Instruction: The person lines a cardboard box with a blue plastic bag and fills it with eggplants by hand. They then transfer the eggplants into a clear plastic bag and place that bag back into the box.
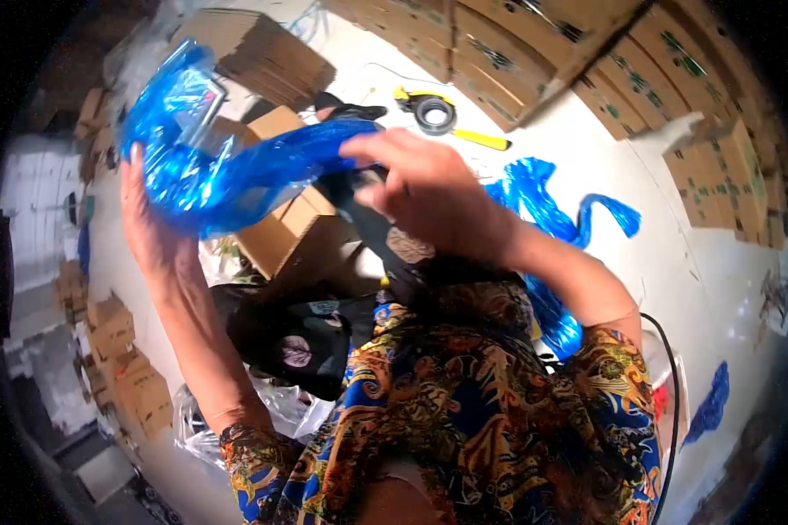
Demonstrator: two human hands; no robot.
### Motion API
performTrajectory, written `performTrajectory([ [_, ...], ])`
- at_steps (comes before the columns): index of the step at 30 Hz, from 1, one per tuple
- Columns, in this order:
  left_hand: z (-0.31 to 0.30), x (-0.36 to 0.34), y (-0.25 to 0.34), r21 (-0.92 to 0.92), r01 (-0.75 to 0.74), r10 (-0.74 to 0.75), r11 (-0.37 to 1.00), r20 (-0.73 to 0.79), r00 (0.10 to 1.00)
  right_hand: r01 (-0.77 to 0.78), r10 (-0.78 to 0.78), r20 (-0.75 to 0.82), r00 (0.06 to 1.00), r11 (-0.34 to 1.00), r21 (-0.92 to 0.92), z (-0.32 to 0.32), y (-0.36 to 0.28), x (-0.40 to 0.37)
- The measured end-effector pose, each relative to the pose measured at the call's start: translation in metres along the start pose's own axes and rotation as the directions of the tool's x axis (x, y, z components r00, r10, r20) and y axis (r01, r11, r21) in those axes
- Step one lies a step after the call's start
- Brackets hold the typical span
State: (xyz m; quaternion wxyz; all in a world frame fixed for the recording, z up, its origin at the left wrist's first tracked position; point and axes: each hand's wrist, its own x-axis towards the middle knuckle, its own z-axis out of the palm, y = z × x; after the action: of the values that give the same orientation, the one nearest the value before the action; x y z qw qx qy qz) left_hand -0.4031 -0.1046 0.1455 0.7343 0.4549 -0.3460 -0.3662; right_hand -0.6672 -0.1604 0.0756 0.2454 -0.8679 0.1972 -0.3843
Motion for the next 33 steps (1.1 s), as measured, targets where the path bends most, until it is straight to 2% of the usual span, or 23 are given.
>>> performTrajectory([
  [2,-0.026,-0.005,0.018,-0.043,-0.057,0.057,0.997,-0.010,0.998,-0.296,0.292,0.190,0.938,0.955,-0.004,-0.001,0.011,0.029],
  [4,-0.044,-0.013,0.034,-0.059,-0.149,0.135,0.987,-0.192,0.972,-0.131,0.131,0.124,0.984,0.991,-0.013,0.016,0.033,0.054],
  [5,-0.060,-0.015,0.043,-0.025,-0.163,0.156,0.986,-0.178,0.972,-0.017,0.018,0.169,0.985,1.000,-0.005,0.031,0.052,0.068],
  [6,-0.089,-0.019,0.056,-0.121,-0.125,0.144,0.985,0.161,0.976,0.077,-0.050,0.298,0.953,0.994,-0.080,0.036,0.063,0.081],
  [8,-0.105,-0.015,0.071,-0.132,-0.184,0.209,0.974,0.209,0.955,0.091,0.042,0.690,0.723,0.984,-0.155,0.042,0.055,0.110],
  [9,-0.116,-0.014,0.080,-0.113,-0.248,0.252,0.962,0.020,0.968,0.005,0.065,0.739,0.671,0.996,-0.092,0.049,0.046,0.116],
  [10,-0.125,-0.018,0.086,-0.024,-0.309,0.306,0.951,-0.093,0.948,0.116,-0.080,0.740,0.668,0.993,0.003,0.063,0.050,0.115],
  [12,-0.142,-0.017,0.098,-0.045,-0.313,0.303,0.949,-0.155,0.940,-0.063,-0.158,0.815,0.557,0.971,0.232,0.079,0.035,0.120],
  [13,-0.149,-0.019,0.100,0.043,-0.333,0.335,0.942,-0.155,0.929,-0.229,-0.181,0.887,0.425,0.926,0.299,0.081,0.031,0.127],
  [14,-0.156,-0.018,0.101,0.193,-0.347,0.387,0.918,-0.236,0.892,-0.532,-0.159,0.934,0.319,0.786,0.315,0.087,0.022,0.128],
  [16,-0.161,-0.013,0.103,0.252,-0.311,0.385,0.917,-0.341,0.858,-0.645,-0.167,0.960,0.224,0.713,0.274,0.093,0.010,0.126],
  [17,-0.169,-0.014,0.109,-0.107,-0.239,0.227,0.965,-0.112,0.967,-0.688,-0.218,0.970,0.107,0.688,0.231,0.101,0.009,0.128],
  [18,-0.163,-0.011,0.110,-0.071,-0.251,0.234,0.965,-0.194,0.953,-0.682,-0.257,0.965,0.046,0.698,0.218,0.110,0.005,0.126],
  [20,-0.207,0.004,0.112,-0.195,-0.228,0.192,0.954,-0.189,0.963,-0.514,-0.235,0.971,0.050,0.827,0.227,0.138,-0.002,0.120],
  [21,-0.190,-0.009,0.122,-0.281,-0.222,0.233,0.934,0.006,0.973,0.009,-0.424,0.799,0.426,0.885,0.465,0.131,-0.004,0.117],
  [22,-0.187,-0.013,0.119,-0.361,-0.180,0.237,0.915,0.120,0.964,0.196,-0.345,0.755,0.558,0.939,0.284,0.142,0.011,0.116],
  [23,-0.184,-0.016,0.118,-0.428,-0.121,0.239,0.896,0.233,0.943,0.211,-0.267,0.691,0.671,0.963,0.167,0.153,0.026,0.120],
  [24,-0.185,-0.018,0.118,-0.416,-0.149,0.257,0.897,0.216,0.942,0.210,-0.195,0.601,0.775,0.977,0.045,0.156,0.036,0.130],
  [26,-0.179,-0.024,0.120,-0.439,-0.161,0.268,0.884,0.193,0.944,-0.014,0.002,0.430,0.903,1.000,0.025,0.161,0.048,0.155],
  [27,-0.171,-0.026,0.123,-0.444,-0.149,0.258,0.883,0.195,0.946,0.000,-0.001,0.299,0.954,1.000,0.002,0.167,0.054,0.174],
  [29,-0.158,-0.032,0.117,-0.469,-0.120,0.230,0.875,0.184,0.956,0.045,-0.035,0.136,0.990,0.996,-0.075,0.177,0.061,0.196],
  [32,-0.144,-0.032,0.106,-0.491,-0.098,0.210,0.866,0.178,0.961,0.175,0.070,0.559,0.826,0.911,-0.374,0.192,0.057,0.193],
  [33,-0.137,-0.030,0.099,-0.528,-0.028,0.195,0.849,0.263,0.945,0.338,0.115,0.785,0.608,0.858,-0.387,0.200,0.055,0.183],
])
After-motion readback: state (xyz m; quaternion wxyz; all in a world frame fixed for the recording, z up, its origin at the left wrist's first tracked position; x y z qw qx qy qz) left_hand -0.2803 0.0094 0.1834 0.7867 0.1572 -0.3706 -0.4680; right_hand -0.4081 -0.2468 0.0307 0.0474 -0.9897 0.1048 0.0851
